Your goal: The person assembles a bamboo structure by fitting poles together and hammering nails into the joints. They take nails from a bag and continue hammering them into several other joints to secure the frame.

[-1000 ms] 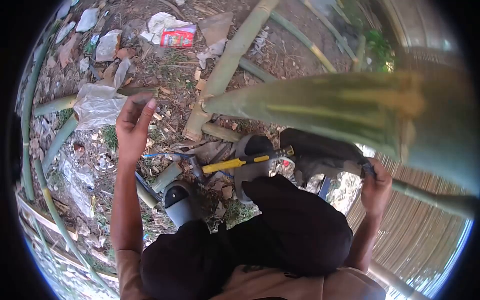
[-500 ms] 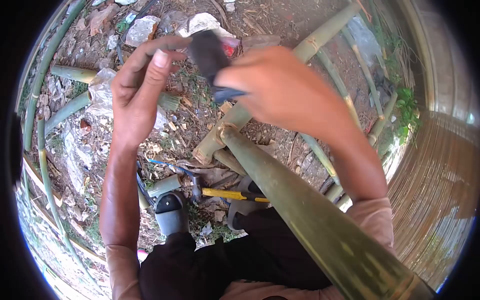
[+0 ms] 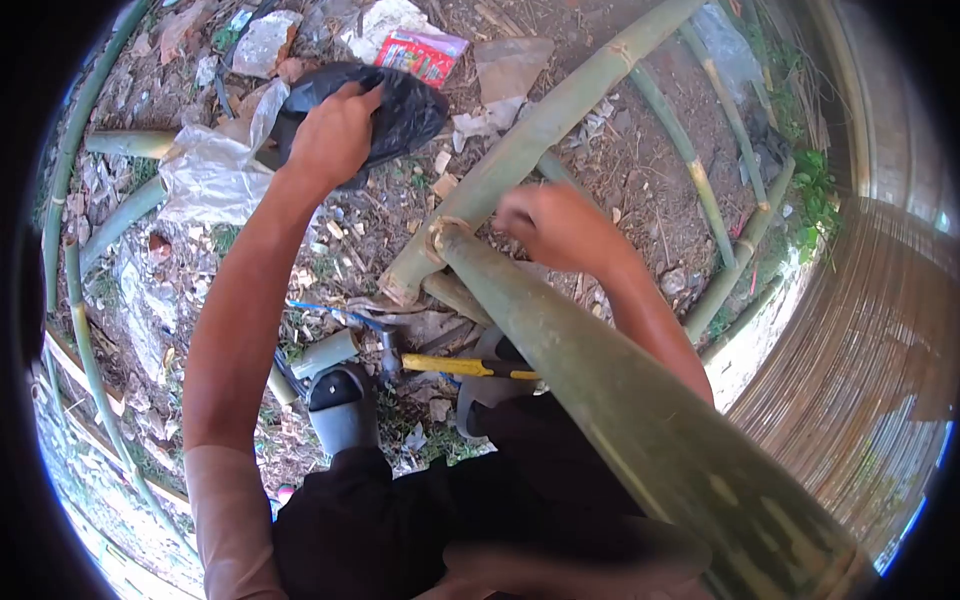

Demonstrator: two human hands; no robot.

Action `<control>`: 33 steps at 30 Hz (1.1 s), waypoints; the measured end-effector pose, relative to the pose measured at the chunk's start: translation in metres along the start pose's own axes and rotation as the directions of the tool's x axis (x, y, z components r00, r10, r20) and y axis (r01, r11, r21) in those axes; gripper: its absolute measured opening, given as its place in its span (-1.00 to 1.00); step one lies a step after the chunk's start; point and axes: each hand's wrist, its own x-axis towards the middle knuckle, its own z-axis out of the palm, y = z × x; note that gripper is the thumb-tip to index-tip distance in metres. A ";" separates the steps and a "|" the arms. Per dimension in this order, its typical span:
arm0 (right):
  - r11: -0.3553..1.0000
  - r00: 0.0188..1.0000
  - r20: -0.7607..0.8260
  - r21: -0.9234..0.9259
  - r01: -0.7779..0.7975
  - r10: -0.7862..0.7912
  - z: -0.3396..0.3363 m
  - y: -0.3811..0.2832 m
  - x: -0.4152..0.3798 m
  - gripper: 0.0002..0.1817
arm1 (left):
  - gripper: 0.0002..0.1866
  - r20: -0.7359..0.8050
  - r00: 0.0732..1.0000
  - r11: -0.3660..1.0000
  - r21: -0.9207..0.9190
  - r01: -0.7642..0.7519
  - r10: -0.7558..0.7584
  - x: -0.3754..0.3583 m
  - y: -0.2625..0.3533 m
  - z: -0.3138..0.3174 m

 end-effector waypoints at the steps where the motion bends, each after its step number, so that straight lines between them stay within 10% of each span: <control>1: 0.993 0.985 0.148 0.057 -0.102 0.093 0.008 0.000 -0.021 -0.74 | -0.56 -0.020 0.995 0.991 0.088 0.096 -0.095 0.001 0.004 0.002; 6: 0.956 0.975 0.162 0.274 0.106 -0.154 0.111 -0.030 -0.076 -0.47 | -0.54 -0.156 0.987 0.957 0.290 0.024 0.022 -0.006 -0.001 0.030; 13: 0.964 0.923 0.314 -0.071 0.256 -0.222 0.184 -0.032 -0.079 -0.25 | -0.52 -0.178 0.984 0.993 0.109 0.041 -0.021 -0.001 -0.006 0.037; 17: 0.980 0.884 0.427 0.026 0.196 -0.188 0.152 -0.030 -0.073 -0.34 | -0.53 -0.239 0.971 0.995 0.102 0.016 0.008 -0.007 -0.013 0.029; 22: 0.952 0.955 0.270 0.303 0.038 -0.124 0.110 -0.007 -0.096 -0.49 | -0.83 -0.693 0.709 0.962 -0.261 -0.078 -0.130 -0.034 -0.005 -0.023; 27: 0.943 0.967 0.251 0.331 -0.043 -0.044 0.077 0.023 -0.126 -0.60 | -0.79 -0.544 0.832 0.866 -0.463 -0.188 -0.110 -0.112 0.032 -0.008; 30: 0.987 0.959 0.232 0.050 0.156 -0.163 0.034 0.010 -0.130 -0.64 | -0.78 -0.452 0.881 0.790 -0.587 -0.176 -0.140 -0.131 0.049 0.033; 31: 0.837 0.951 0.308 0.509 -0.198 0.038 0.023 0.005 -0.134 -0.64 | -0.78 -0.330 0.904 0.676 -0.734 -0.065 -0.271 -0.130 0.053 0.046; 33: 0.403 0.871 0.455 0.773 -0.489 0.184 0.026 0.015 -0.146 -0.63 | -0.73 -0.186 0.911 0.532 -0.845 0.043 -0.369 -0.127 0.057 0.067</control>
